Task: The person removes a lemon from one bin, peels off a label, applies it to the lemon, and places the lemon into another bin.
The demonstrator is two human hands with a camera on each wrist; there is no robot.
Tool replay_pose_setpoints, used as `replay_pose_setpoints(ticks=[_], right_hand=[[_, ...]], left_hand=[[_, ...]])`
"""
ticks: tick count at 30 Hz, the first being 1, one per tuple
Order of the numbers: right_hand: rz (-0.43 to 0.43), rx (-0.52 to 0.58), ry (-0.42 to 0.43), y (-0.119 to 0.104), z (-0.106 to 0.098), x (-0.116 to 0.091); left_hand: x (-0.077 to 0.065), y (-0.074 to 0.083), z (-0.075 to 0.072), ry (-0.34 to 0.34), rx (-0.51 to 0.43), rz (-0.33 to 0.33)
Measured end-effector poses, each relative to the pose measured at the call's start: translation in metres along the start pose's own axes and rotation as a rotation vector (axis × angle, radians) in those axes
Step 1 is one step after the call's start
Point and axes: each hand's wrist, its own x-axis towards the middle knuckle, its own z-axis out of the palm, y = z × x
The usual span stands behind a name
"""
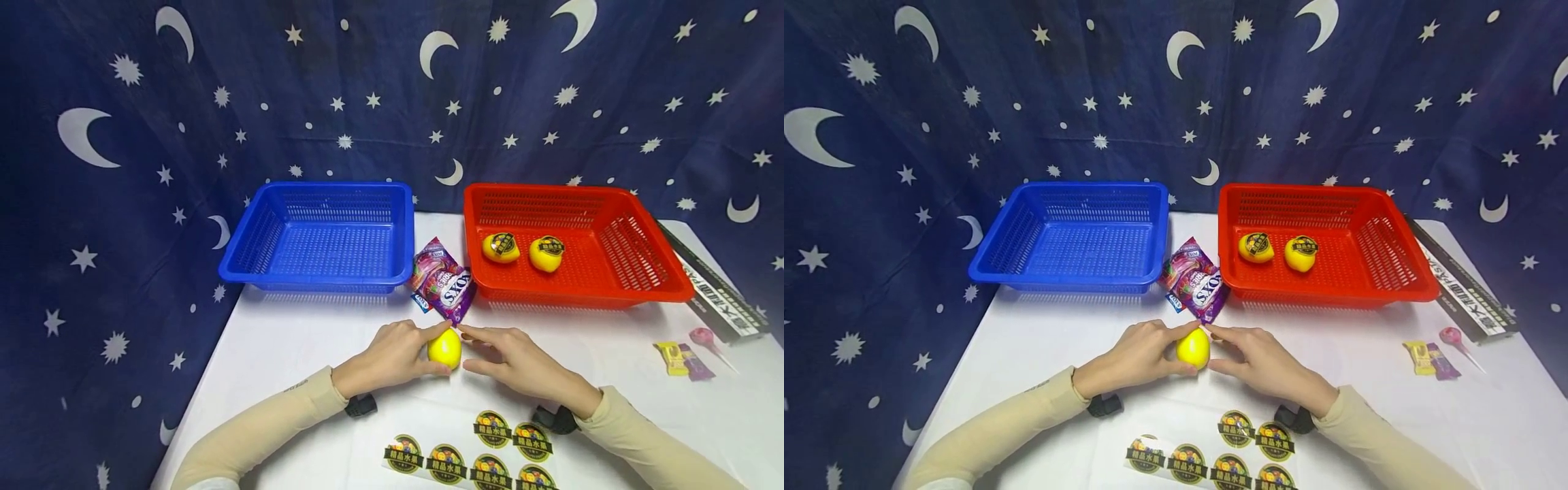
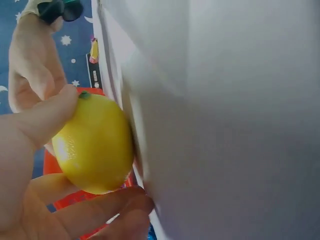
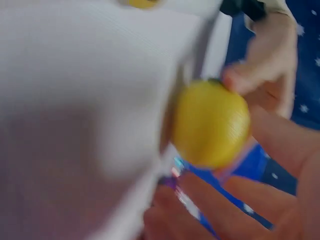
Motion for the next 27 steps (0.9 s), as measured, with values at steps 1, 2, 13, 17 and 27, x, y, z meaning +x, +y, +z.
replay_pose_setpoints(ticks=[1,2,13,17,27], right_hand=[[0.010,-0.011,-0.021,-0.001,-0.006,-0.005],[0.018,-0.027,-0.038,-0.002,-0.012,-0.010],[0.050,-0.118,-0.244,-0.012,-0.011,-0.084],[-0.003,-0.240,-0.128,-0.010,0.004,-0.095],[0.068,-0.213,-0.096,-0.008,0.014,-0.103]], left_hand=[[0.000,0.001,0.000,-0.011,-0.004,-0.002],[0.000,0.002,0.000,-0.021,-0.002,-0.001],[-0.013,0.035,-0.007,0.168,0.242,0.077],[-0.015,0.061,-0.009,0.257,0.332,0.383],[-0.002,0.094,0.022,-0.268,0.459,0.434]])
